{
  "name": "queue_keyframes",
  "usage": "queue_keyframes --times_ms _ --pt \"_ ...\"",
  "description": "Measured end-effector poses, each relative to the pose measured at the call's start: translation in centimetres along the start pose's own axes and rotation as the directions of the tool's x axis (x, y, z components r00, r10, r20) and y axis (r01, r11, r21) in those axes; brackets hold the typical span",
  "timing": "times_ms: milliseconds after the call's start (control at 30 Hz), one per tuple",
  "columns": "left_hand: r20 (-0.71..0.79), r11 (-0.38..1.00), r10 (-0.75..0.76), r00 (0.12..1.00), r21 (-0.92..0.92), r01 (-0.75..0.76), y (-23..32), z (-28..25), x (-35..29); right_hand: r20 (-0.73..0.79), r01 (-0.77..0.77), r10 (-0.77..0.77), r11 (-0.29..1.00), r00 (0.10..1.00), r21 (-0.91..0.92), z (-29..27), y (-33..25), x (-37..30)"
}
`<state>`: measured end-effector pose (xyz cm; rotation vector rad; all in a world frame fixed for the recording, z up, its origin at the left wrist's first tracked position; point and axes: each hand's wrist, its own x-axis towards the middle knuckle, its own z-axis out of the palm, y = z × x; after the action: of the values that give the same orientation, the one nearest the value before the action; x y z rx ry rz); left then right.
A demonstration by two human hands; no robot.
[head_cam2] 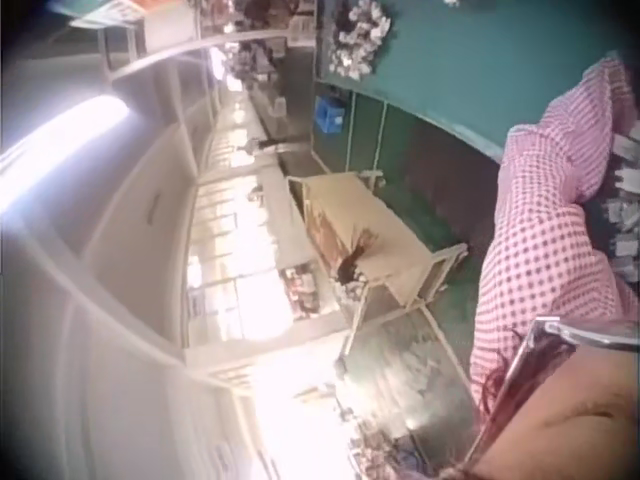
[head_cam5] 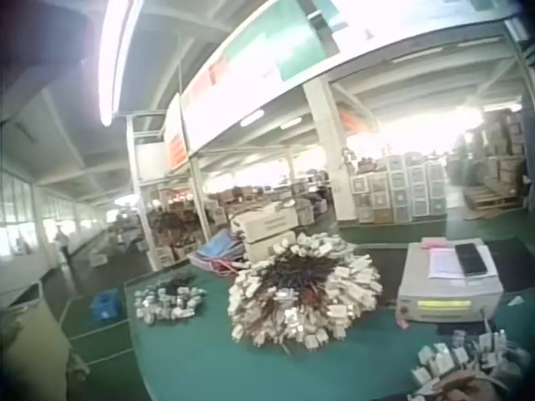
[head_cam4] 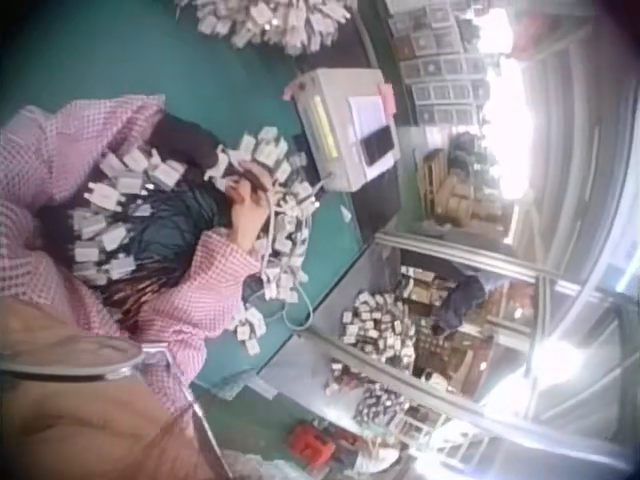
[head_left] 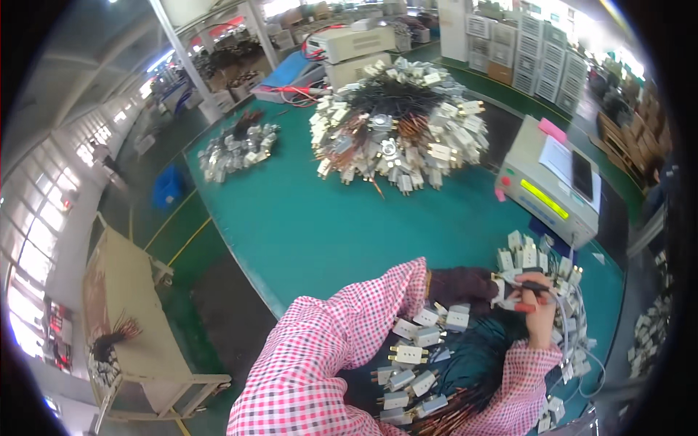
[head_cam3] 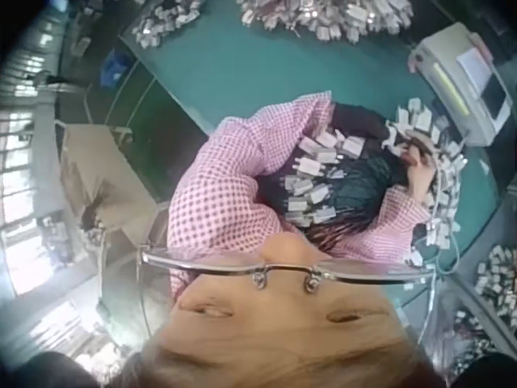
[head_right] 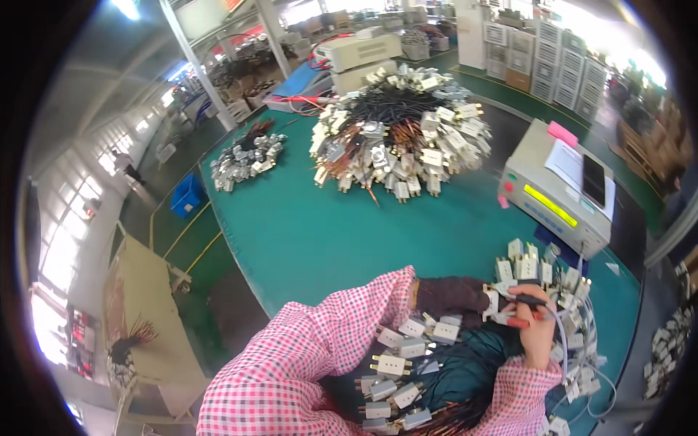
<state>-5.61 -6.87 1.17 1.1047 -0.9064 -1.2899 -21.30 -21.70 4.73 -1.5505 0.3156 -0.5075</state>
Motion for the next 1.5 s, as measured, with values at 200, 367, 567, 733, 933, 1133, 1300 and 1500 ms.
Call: queue_keyframes --times_ms 200,367,567,733,933,1133,1300,1500 --pt "0.047 0.980 -0.142 0.989 -0.137 0.147 0.8 0.4 0.4 -0.105 -0.040 0.034 0.998 0.994 -0.054 -0.4 0.6 -0.1" --pt "0.210 0.992 0.101 0.972 0.055 -0.115 -1.6 -1.4 1.9 -0.072 0.054 -0.069 0.981 0.995 -0.186 -0.6 2.3 1.1" --pt "0.079 0.979 -0.134 0.988 -0.147 0.144 -0.1 -0.4 1.7 -0.078 -0.048 0.039 0.992 0.996 -0.118 -2.7 4.2 1.3" --pt "0.212 0.953 0.296 0.931 -0.008 -0.302 -1.5 -0.7 1.9 -0.003 -0.098 0.098 0.993 0.995 -0.068 -2.6 3.9 1.2" --pt "0.332 0.760 0.290 0.898 -0.650 -0.005 -1.4 0.1 3.0 -0.490 0.176 -0.068 0.969 0.869 0.176 -4.1 1.9 0.5" --pt "0.838 0.999 0.026 0.546 -0.035 0.006 1.8 -5.7 -1.2 -0.462 0.112 -0.046 0.987 0.885 0.117 0.3 1.1 2.3" --pt "-0.355 0.996 0.007 0.935 0.090 0.027 1.1 -3.7 3.3 -0.406 0.043 -0.060 0.998 0.912 -0.051 0.1 -1.1 1.2" --pt "-0.197 0.985 0.020 0.980 0.171 0.014 0.4 -2.3 4.9 -0.332 0.060 -0.058 0.998 0.942 -0.002 0.9 -0.5 1.4"
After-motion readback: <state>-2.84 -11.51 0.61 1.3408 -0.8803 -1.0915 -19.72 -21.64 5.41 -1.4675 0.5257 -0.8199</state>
